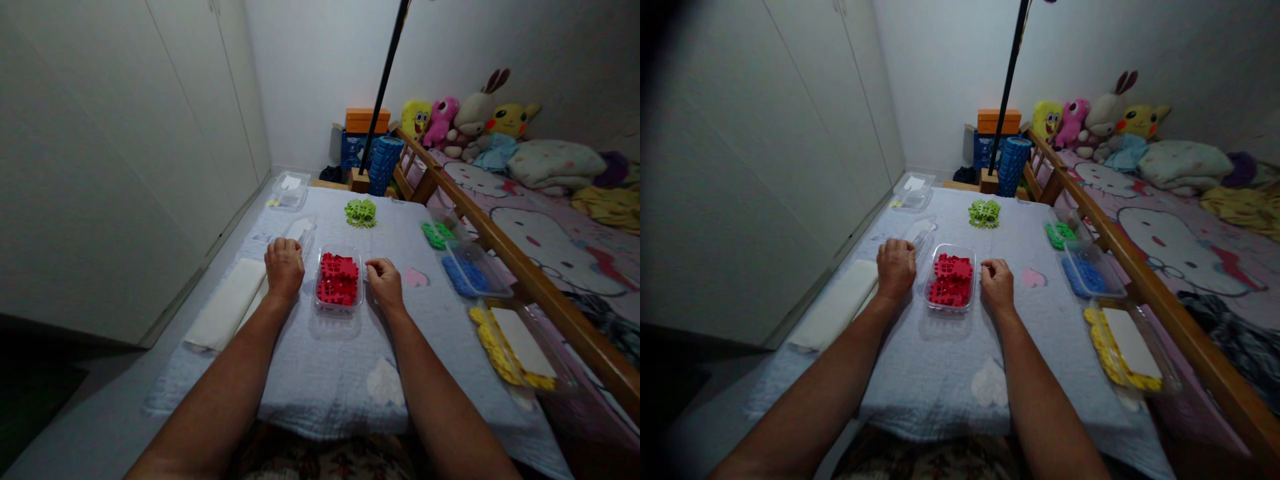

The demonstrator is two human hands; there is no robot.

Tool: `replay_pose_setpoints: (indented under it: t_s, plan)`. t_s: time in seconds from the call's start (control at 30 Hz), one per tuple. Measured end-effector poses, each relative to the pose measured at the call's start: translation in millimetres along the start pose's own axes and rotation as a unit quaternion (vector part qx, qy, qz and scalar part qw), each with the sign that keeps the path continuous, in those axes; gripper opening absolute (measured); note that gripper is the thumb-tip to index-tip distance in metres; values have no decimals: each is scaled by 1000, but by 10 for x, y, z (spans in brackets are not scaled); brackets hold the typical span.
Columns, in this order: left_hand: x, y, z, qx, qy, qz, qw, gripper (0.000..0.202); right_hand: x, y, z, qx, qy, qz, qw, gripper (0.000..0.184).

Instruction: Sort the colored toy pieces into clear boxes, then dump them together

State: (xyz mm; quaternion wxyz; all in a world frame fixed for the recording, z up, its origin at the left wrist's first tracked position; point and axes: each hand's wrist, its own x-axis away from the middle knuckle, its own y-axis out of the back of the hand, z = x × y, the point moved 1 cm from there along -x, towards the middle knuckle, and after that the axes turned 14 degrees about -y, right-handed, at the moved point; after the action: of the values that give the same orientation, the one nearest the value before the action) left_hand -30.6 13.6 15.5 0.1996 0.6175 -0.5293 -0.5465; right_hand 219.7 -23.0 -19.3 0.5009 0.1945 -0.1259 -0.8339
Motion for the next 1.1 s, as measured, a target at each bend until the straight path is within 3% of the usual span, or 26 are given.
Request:
replay_pose_setpoints:
  t_s: [0.13, 0.27, 0.37, 0.43, 0.57, 0.67, 0.93, 1.03, 1.1]
  plan:
    - [10, 93, 5, 91, -19, -75, 993, 10, -1, 7, 11, -6, 3, -4, 1000, 21]
    - [27, 188, -18, 225, 13, -160, 961, 6, 1, 22, 47, -15, 9, -13, 1000, 19]
    - [18, 230, -1, 361, 70, -207, 907, 10, 8, 43, 87, -19, 17, -13, 1000, 20]
    - [0, 251, 37, 469, 115, -218, 848, 13, 18, 60, 116, -20, 23, -11, 999, 20]
    - [-27, 305, 111, 648, 191, -187, 713, 17, 54, 85, 185, -29, 28, -9, 999, 21]
    - [-9, 334, 77, 708, 221, -133, 658, 19, 97, 92, 252, -42, 32, -2, 999, 24]
    - [140, 279, -333, 748, 231, -13, 623, 12, 224, 81, 430, -71, 29, 48, 996, 52]
    - [163, 273, -400, 758, 221, 14, 614, 14, 254, 60, 469, -93, 15, 54, 994, 56]
    - [163, 282, -391, 754, 209, 32, 622, 18, 262, 51, 487, -98, 9, 51, 994, 53]
